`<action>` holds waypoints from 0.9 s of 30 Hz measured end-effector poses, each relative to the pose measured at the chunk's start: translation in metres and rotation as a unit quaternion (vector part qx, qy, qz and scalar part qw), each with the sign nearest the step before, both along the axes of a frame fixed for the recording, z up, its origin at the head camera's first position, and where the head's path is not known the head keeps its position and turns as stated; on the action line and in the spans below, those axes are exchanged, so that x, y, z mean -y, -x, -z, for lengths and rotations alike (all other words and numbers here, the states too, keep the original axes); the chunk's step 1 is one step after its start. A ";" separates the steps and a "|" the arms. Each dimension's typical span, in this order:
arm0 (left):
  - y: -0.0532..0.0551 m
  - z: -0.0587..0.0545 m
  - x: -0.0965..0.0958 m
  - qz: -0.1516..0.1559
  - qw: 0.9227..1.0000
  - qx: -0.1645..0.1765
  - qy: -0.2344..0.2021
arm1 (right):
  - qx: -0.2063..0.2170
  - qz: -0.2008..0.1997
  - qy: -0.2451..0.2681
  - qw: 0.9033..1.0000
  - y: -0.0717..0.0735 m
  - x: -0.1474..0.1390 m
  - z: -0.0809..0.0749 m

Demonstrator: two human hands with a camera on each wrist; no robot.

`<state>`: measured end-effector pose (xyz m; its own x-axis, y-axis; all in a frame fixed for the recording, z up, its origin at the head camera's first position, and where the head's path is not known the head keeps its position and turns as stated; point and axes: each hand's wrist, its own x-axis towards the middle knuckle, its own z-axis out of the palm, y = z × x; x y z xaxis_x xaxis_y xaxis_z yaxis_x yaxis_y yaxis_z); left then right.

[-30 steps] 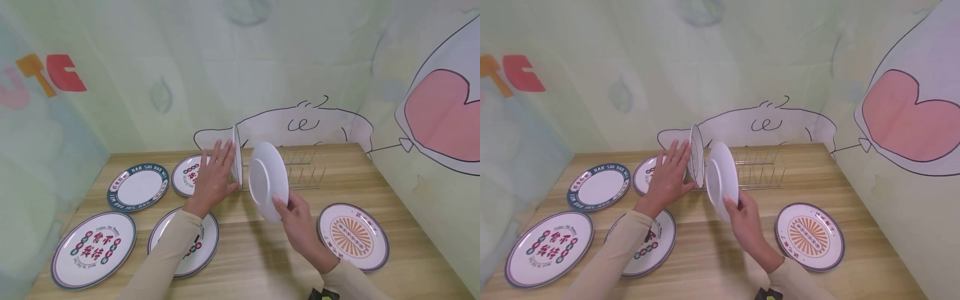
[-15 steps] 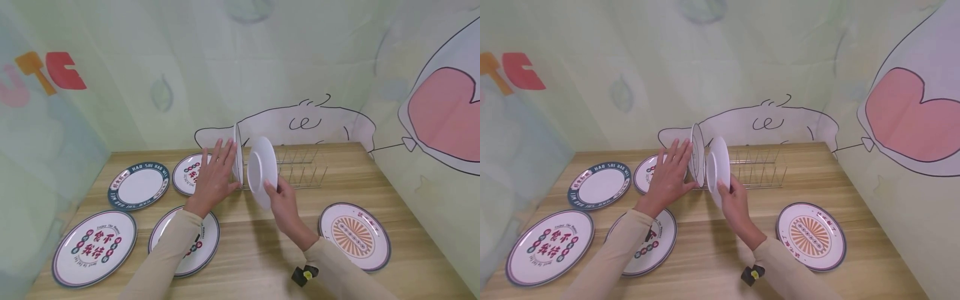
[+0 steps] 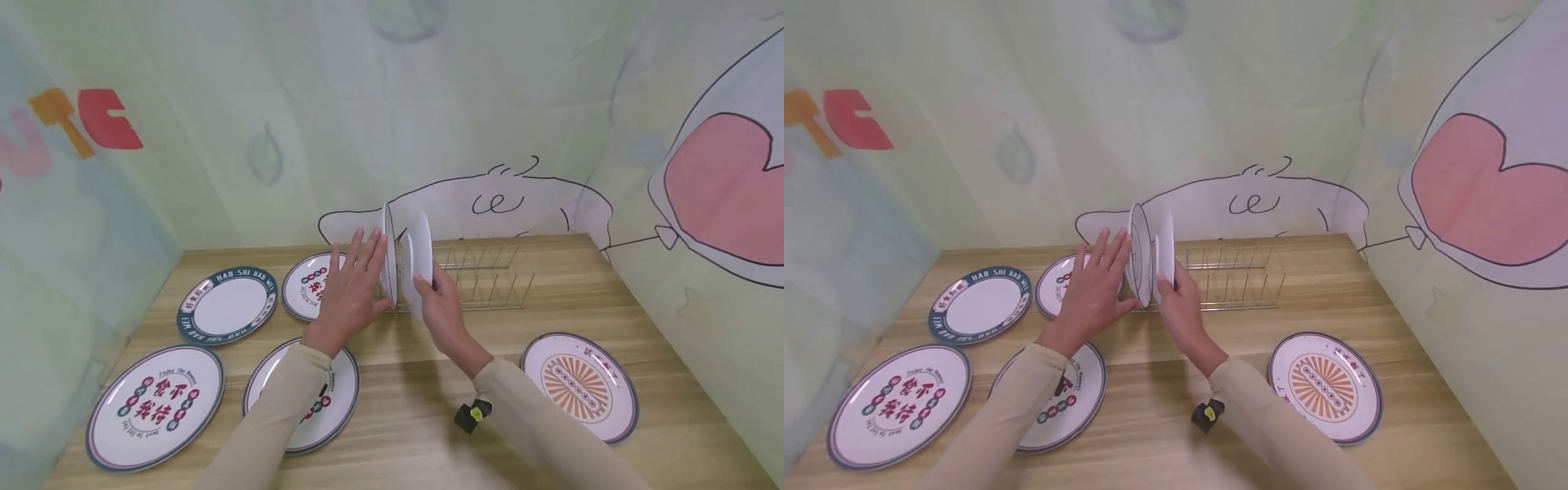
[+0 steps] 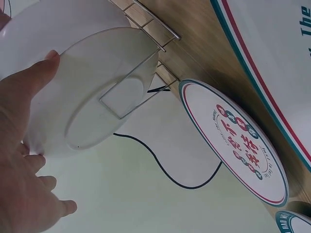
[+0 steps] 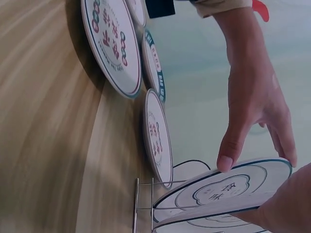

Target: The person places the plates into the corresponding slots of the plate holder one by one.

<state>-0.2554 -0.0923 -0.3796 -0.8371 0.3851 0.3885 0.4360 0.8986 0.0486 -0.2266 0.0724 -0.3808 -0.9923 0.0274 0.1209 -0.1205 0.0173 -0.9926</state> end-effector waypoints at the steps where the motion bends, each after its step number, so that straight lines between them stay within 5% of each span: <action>1: 0.001 -0.001 0.000 -0.001 1.000 0.001 -0.001 | -0.003 -0.004 -0.003 1.000 0.003 0.002 -0.001; 11: 0.000 -0.002 -0.002 -0.005 1.000 -0.001 0.003 | 0.003 -0.017 -0.033 0.999 0.024 0.008 0.004; 19: -0.008 0.011 -0.006 0.004 1.000 0.005 0.004 | 0.005 -0.003 -0.058 0.998 0.024 0.009 0.022; 27: -0.006 0.007 -0.003 -0.012 1.000 -0.025 0.015 | -0.021 -0.013 -0.083 0.996 0.030 0.020 0.023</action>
